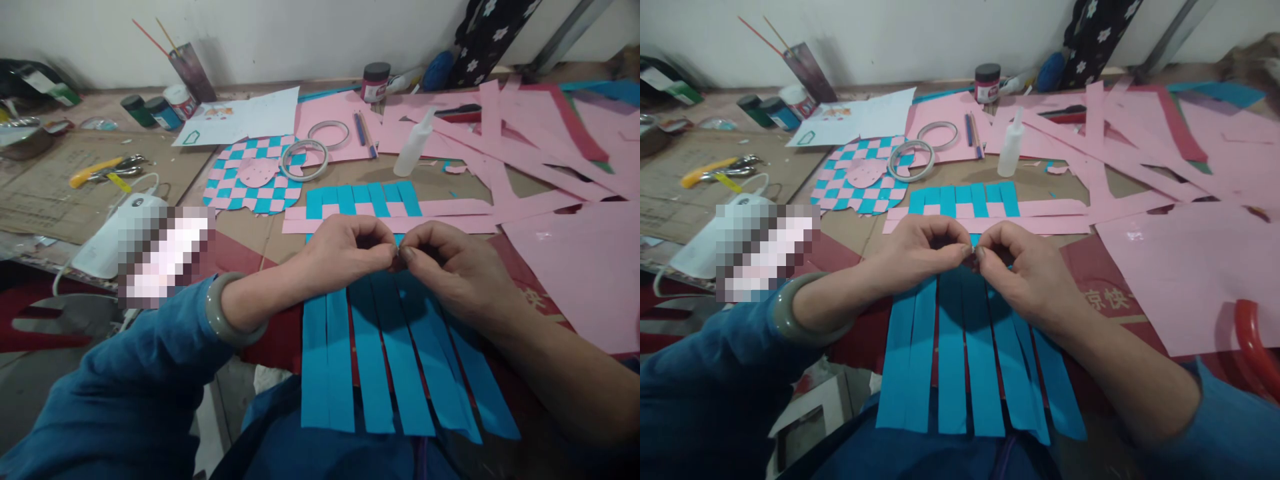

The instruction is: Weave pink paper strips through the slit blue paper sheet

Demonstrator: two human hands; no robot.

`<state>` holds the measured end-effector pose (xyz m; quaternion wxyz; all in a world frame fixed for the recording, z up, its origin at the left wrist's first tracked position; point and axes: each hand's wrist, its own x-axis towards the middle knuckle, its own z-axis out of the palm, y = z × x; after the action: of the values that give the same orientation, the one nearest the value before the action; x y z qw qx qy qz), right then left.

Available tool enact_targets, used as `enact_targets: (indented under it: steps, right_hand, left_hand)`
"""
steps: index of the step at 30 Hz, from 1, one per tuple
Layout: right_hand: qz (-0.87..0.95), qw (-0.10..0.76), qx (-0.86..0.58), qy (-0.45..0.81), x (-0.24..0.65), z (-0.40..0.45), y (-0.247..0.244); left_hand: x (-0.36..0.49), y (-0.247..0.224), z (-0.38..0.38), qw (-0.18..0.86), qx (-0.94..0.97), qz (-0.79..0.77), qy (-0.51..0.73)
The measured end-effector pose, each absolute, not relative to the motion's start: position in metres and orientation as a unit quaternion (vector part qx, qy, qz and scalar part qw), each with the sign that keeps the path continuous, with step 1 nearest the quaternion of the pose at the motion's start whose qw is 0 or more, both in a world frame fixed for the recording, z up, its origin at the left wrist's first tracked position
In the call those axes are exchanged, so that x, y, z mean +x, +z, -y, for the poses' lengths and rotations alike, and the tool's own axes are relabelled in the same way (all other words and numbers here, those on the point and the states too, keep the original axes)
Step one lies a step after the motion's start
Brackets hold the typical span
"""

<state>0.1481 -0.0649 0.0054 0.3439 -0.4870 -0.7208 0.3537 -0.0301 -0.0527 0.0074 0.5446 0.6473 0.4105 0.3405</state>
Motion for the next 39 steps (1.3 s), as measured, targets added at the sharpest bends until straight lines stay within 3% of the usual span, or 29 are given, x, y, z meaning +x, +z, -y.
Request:
enact_targets:
  steps: [20,29,39]
  right_hand:
    - [0.705,0.367,-0.480,0.372,0.1475,0.0665,0.0059]
    - [0.726,0.368,-0.483,0.323,0.1489,0.0661,0.0029]
    - [0.691,0.380,-0.497,0.363,0.1492,0.0634,0.0002]
  left_hand:
    - [-0.0301,0.0098,0.0521,0.546,0.625,-0.430,0.355]
    - [-0.0302,0.0095,0.0527,0.548,0.642,-0.416,0.340]
    - [-0.0302,0.0087,0.0516,0.548,0.633,-0.428,0.340]
